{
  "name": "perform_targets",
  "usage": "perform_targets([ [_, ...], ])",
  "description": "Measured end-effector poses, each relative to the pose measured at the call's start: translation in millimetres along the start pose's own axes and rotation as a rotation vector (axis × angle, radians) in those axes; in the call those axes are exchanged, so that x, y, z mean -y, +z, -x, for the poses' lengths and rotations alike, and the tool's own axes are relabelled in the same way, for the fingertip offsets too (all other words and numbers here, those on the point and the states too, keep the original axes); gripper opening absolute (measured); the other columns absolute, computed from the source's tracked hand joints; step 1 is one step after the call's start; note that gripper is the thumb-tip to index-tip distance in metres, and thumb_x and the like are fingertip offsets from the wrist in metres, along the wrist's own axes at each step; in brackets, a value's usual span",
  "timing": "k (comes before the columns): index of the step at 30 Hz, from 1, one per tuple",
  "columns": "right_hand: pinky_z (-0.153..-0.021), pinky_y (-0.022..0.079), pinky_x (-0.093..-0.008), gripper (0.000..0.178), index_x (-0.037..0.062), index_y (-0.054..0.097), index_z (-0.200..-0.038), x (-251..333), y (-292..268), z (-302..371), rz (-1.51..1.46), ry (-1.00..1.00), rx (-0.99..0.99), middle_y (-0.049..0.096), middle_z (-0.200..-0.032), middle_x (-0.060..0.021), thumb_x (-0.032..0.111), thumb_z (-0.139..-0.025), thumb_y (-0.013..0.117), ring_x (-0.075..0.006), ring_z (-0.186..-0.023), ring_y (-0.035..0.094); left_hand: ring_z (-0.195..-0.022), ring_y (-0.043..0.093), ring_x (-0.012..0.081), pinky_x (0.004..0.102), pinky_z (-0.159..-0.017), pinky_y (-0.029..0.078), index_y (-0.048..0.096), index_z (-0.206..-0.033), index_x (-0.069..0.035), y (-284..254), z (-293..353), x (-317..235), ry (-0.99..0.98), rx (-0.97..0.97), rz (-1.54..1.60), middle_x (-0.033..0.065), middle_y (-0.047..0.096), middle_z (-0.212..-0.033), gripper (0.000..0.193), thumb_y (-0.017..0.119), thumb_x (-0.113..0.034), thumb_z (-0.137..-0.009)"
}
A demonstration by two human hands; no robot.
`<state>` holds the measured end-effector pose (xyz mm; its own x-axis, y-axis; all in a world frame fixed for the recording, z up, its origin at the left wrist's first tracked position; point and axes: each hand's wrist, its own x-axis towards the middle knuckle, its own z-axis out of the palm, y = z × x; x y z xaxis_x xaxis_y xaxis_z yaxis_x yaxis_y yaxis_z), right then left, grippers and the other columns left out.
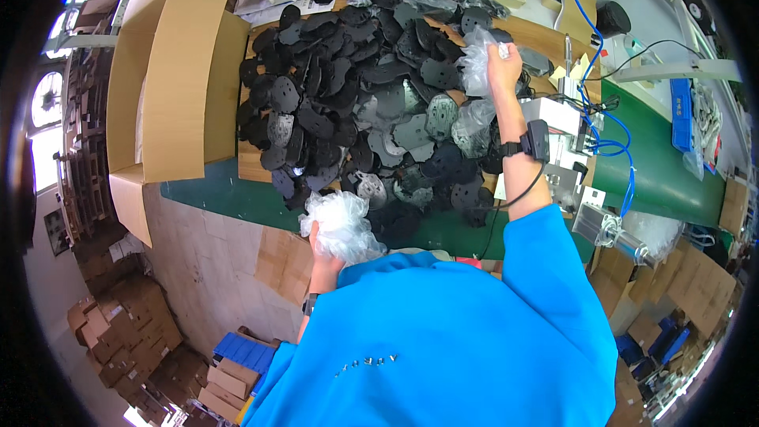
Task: Sorting through small black plastic components and packing them into a cardboard box with bubble wrap.
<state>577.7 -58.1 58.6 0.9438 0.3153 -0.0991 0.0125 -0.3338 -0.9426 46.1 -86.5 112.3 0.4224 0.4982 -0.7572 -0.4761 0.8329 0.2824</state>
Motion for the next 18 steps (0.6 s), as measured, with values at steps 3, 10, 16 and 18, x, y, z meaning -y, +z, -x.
perform_targets([
  [3,-0.087,0.046,-0.0417,0.028,0.002,0.059,-0.099,11,-24,34,0.16,-0.078,-0.058,0.065,-0.1,-0.0206,0.026,-0.083,0.061,-0.0355,-0.094,0.063,-0.124,0.051,0.0337,0.0511,-0.104,0.041,0.046,-0.14,-0.01,-3,1,-6,0.046,-0.008,-0.029,0.0125,0.053,-0.138,0.059,0.037,-0.05,-0.097],
  [10,-0.09,0.049,-0.0433,0.051,0.0143,0.058,-0.125,-4,-66,124,0.691,-0.128,0.322,0.066,-0.11,-0.0236,0.031,-0.079,0.071,-0.0387,-0.105,0.063,-0.121,0.054,0.0322,0.0502,-0.102,0.043,0.047,-0.137,-0.01,-13,7,-9,0.03,-0.002,-0.005,0.0112,0.055,-0.135,0.056,0.036,-0.049,-0.098],
  [16,-0.083,0.051,-0.0445,0.043,0.016,0.064,-0.12,-14,-61,143,0.956,-0.068,0.283,0.07,-0.099,-0.0195,0.027,-0.08,0.073,-0.0366,-0.096,0.066,-0.121,0.054,0.0321,0.0503,-0.102,0.043,0.048,-0.137,-0.011,-18,12,-10,0.055,0.077,-0.043,0.0112,0.055,-0.135,0.055,0.037,-0.048,-0.099],
  [18,-0.083,0.051,-0.0444,0.04,0.0154,0.066,-0.118,-13,-62,142,0.83,-0.146,0.157,0.07,-0.099,-0.0205,0.027,-0.08,0.072,-0.0381,-0.097,0.065,-0.122,0.053,0.0324,0.0502,-0.102,0.043,0.047,-0.138,-0.01,-23,16,-10,0.035,0.066,0.02,0.0114,0.055,-0.135,0.055,0.038,-0.047,-0.099],
])
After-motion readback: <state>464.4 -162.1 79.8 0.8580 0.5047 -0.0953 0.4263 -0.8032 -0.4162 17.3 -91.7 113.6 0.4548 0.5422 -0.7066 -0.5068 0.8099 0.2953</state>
